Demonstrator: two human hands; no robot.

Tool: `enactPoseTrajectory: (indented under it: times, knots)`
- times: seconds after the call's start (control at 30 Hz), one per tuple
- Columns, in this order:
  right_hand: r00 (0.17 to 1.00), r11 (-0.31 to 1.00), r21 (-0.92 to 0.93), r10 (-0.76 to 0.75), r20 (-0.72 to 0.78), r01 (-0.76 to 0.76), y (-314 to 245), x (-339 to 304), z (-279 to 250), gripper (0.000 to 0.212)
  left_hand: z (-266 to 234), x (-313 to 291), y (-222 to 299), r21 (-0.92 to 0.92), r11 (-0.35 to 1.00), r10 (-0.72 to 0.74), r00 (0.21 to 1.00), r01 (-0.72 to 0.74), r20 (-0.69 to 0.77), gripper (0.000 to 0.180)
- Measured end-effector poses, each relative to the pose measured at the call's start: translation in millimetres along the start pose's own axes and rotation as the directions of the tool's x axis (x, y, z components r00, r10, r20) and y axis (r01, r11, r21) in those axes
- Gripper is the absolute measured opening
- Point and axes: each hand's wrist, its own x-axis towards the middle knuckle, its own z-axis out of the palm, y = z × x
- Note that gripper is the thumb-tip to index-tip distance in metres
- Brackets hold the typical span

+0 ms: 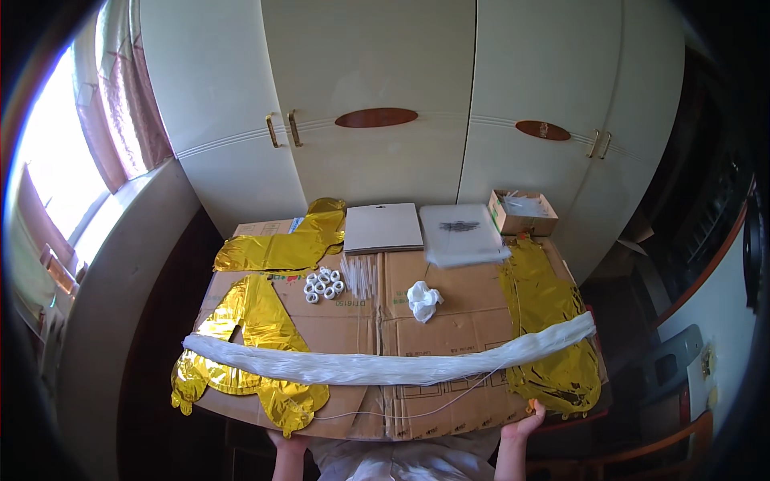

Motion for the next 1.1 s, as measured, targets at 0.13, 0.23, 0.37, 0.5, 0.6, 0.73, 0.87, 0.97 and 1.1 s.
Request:
enactPoseTrajectory:
  times: [0.13, 0.23, 0.37, 0.5, 0.6, 0.73, 0.87, 0.97, 1.1]
  knots:
    - [0.998, 0.997, -0.078, -0.028, -0.054, 0.024, 0, -4, 4, 0.049, 70, -45, 22, -0.261, 0.959, 0.069, 0.987, -0.106, -0.144, 0.085]
    - [0.998, 0.997, -0.083, -0.007, -0.068, 0.001, 1, -1, 1, 0.050, 69, -36, 29, -0.093, 0.988, 0.125, 0.992, -0.126, -0.020, 0.081]
    - [0.997, 0.996, -0.077, 0.035, -0.064, -0.040, 2, -3, 4, 0.049, 64, -32, 30, 0.054, 0.991, 0.120, 0.993, -0.120, -0.009, 0.070]
    - [0.988, 0.991, -0.129, 0.009, -0.152, -0.029, 0, 2, -1, 0.049, 59, -35, 32, 0.078, 0.996, 0.043, 0.999, -0.043, -0.004, 0.062]
    - [0.991, 0.991, -0.131, -0.005, -0.133, -0.012, 0, -1, 8, 0.049, 54, -35, 31, 0.118, 0.993, 0.035, 0.997, -0.028, -0.063, 0.058]
    - [0.995, 0.989, -0.150, -0.030, -0.100, 0.014, 2, 4, 0, 0.053, 51, -36, 30, 0.141, 0.990, 0.029, 0.995, -0.014, -0.100, 0.058]
    - [0.988, 0.984, -0.146, 0.084, -0.126, -0.102, 0, -14, 19, 0.063, 36, -42, 41, 0.228, 0.964, -0.108, 0.985, 0.137, -0.135, 0.059]
    - [0.958, 0.929, -0.234, 0.272, -0.092, -0.286, 3, -52, 13, 0.068, 30, -57, 64, 0.771, 0.460, -0.651, 0.758, 0.440, -0.044, 0.054]
    - [0.717, 0.310, -0.791, 0.662, -0.217, -0.527, 22, -94, -18, 0.041, 111, -78, 67, 0.997, 0.002, -0.753, 0.657, -0.074, 0.050, 0.032]
